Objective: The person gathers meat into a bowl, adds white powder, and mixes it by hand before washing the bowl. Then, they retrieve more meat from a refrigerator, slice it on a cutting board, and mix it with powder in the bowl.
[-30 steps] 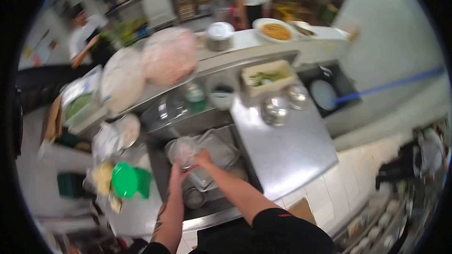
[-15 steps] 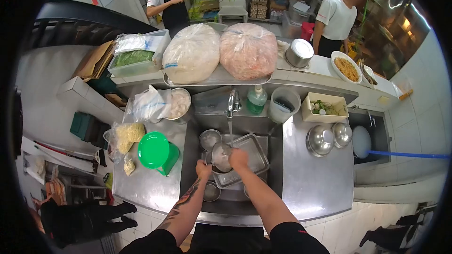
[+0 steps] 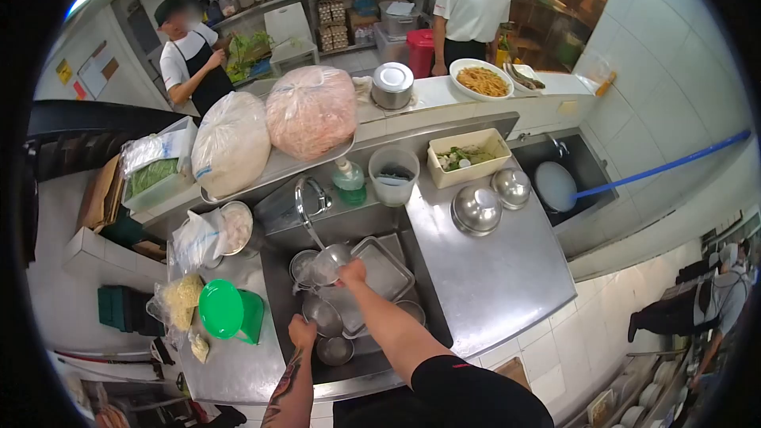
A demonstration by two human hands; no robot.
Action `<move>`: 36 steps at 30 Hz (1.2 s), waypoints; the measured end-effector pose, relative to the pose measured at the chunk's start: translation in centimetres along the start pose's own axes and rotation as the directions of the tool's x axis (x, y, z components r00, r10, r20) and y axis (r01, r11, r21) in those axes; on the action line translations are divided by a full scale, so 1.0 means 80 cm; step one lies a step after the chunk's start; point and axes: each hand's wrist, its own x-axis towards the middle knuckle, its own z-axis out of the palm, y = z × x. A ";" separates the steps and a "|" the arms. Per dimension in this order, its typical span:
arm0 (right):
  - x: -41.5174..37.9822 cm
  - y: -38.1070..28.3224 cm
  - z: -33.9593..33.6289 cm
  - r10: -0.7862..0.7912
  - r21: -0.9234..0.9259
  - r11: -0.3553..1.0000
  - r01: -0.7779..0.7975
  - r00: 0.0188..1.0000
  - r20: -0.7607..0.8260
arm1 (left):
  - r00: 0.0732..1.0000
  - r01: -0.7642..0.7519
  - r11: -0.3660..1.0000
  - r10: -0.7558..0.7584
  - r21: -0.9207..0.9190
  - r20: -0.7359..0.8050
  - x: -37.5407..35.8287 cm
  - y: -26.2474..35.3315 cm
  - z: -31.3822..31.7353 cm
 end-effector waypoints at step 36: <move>-0.016 0.025 -0.025 -0.058 0.163 0.984 0.073 0.994 -0.092 | 0.658 -0.637 0.760 0.622 0.127 -0.423 0.085 0.181 0.000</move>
